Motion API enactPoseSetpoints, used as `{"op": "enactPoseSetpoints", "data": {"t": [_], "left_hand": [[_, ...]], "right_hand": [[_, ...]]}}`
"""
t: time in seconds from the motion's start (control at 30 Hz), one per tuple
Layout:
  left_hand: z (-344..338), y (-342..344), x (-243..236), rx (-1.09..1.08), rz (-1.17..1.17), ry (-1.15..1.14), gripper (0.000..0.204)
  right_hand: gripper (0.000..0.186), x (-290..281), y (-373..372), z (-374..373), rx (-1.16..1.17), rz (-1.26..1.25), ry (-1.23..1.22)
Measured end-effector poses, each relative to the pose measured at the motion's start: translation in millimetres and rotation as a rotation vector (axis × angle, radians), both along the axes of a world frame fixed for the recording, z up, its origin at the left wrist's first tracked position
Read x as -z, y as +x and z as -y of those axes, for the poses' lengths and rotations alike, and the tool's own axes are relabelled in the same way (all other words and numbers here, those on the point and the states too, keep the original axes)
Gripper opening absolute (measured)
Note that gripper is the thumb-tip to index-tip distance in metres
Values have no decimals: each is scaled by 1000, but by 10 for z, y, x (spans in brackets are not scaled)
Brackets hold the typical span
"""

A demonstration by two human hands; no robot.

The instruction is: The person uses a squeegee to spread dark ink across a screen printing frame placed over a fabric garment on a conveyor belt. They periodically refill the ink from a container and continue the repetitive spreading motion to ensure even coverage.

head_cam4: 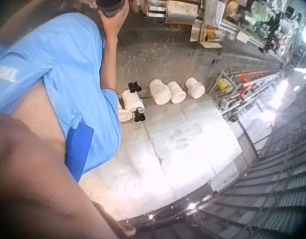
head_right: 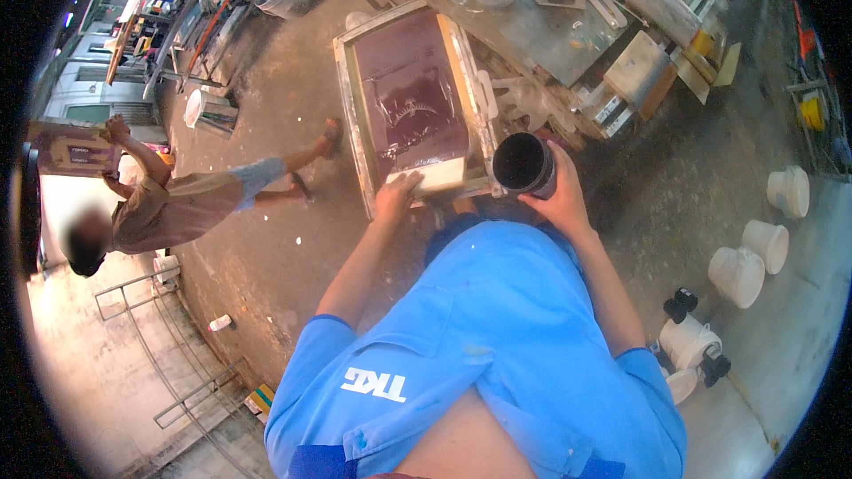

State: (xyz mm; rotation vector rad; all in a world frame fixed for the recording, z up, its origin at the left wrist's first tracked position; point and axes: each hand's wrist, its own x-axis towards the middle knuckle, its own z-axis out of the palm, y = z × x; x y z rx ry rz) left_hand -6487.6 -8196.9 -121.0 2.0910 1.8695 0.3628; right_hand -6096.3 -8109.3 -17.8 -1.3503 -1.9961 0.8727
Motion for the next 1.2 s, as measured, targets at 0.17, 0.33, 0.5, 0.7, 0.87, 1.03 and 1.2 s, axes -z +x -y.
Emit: {"op": "enactPoseSetpoints", "data": {"t": [0.17, 0.33, 0.5, 0.7, 0.87, 1.03, 1.2], "left_hand": [[-28, -455, -385, -550, 260, -216, 45], [-117, -430, -199, -827, 233, 10, 41], [-493, 245, -30, -856, 507, 139, 29], [-1012, 825, 21, -850, 1214, 162, 28], [-744, 796, 183, -816, 1075, -7, 28], [-271, -105, 223, -894, 981, 120, 27], [-198, -502, 10, -982, 735, 194, 26]], "right_hand": [[112, 34, 41, 18, 22, 4, -8], [111, 4, 121, 48, 34, 5, -12], [111, -33, 117, 27, 55, 3, 0], [108, -124, -19, -59, -61, 14, -5], [107, -66, -161, -235, -136, 48, 38], [108, 4, -286, -328, -195, 38, 54], [107, 148, -331, -430, -271, 71, 68]]}}
